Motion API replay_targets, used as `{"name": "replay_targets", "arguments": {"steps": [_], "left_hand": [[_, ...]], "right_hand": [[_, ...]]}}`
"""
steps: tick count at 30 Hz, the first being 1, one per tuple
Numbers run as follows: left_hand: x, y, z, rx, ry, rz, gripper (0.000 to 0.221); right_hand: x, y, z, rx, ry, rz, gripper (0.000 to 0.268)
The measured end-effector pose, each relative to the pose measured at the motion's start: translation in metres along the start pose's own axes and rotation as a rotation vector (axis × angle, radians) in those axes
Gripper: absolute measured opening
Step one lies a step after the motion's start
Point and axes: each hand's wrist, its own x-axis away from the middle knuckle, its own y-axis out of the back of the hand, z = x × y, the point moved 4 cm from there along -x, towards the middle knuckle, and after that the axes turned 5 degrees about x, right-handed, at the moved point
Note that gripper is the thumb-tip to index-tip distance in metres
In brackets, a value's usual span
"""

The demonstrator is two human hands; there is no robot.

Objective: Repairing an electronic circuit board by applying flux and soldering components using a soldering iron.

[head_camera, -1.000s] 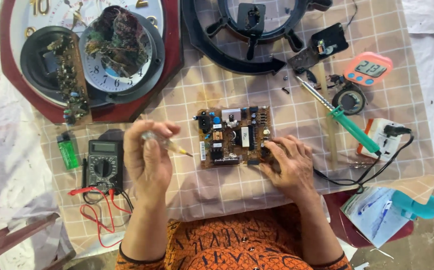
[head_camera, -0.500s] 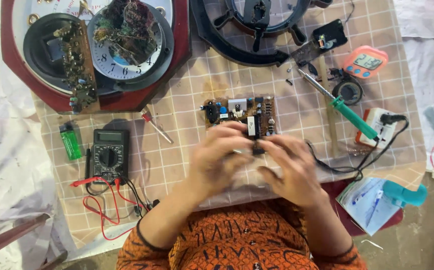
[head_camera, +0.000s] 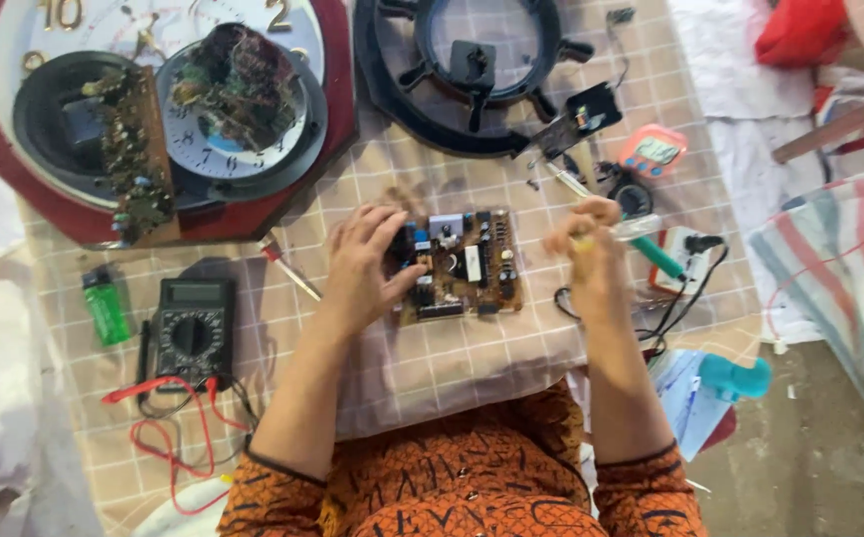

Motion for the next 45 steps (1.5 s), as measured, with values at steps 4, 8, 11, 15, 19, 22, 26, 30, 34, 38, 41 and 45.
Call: {"name": "replay_targets", "arguments": {"steps": [4,8,11,15,19,22,26,30,34,38,41,45], "left_hand": [[0.006,-0.009,0.018,-0.172,-0.041,0.039,0.065],[0.006,-0.01,0.024,-0.139,0.012,0.034,0.06],[0.004,-0.01,0.026,-0.119,0.057,0.042,0.058],[0.003,-0.004,0.022,-0.094,0.065,-0.001,0.057],[0.002,-0.005,0.024,-0.075,0.082,0.001,0.058],[0.002,-0.006,0.024,-0.064,0.093,-0.003,0.059],[0.001,-0.004,0.023,-0.051,0.077,-0.011,0.057],[0.0,-0.003,0.022,-0.034,0.08,-0.007,0.057],[0.0,-0.004,0.022,-0.034,0.082,-0.004,0.058],[-0.006,-0.003,0.011,0.003,0.076,-0.046,0.054],[-0.02,-0.002,-0.013,0.082,0.031,-0.076,0.041],[-0.057,-0.015,-0.079,0.224,-0.136,0.018,0.03]], "right_hand": [[-0.029,-0.012,0.015,0.431,0.064,0.137,0.026],[-0.017,0.003,-0.021,0.423,-0.061,0.129,0.017],[-0.003,0.011,-0.032,0.425,-0.032,0.106,0.017],[-0.009,-0.001,-0.014,0.31,-0.024,0.103,0.022],[-0.009,-0.009,-0.029,0.247,0.022,0.119,0.023],[-0.008,-0.012,-0.037,0.234,0.035,0.141,0.023],[-0.011,-0.016,-0.036,0.298,0.094,0.176,0.02],[-0.009,-0.014,-0.038,0.344,0.125,0.185,0.019],[-0.005,-0.015,-0.046,0.326,0.111,0.195,0.02],[0.001,-0.016,-0.057,0.281,0.099,0.187,0.024],[-0.005,-0.019,-0.05,0.289,0.106,0.226,0.015],[-0.009,-0.022,-0.039,0.359,0.064,0.302,0.008]]}}
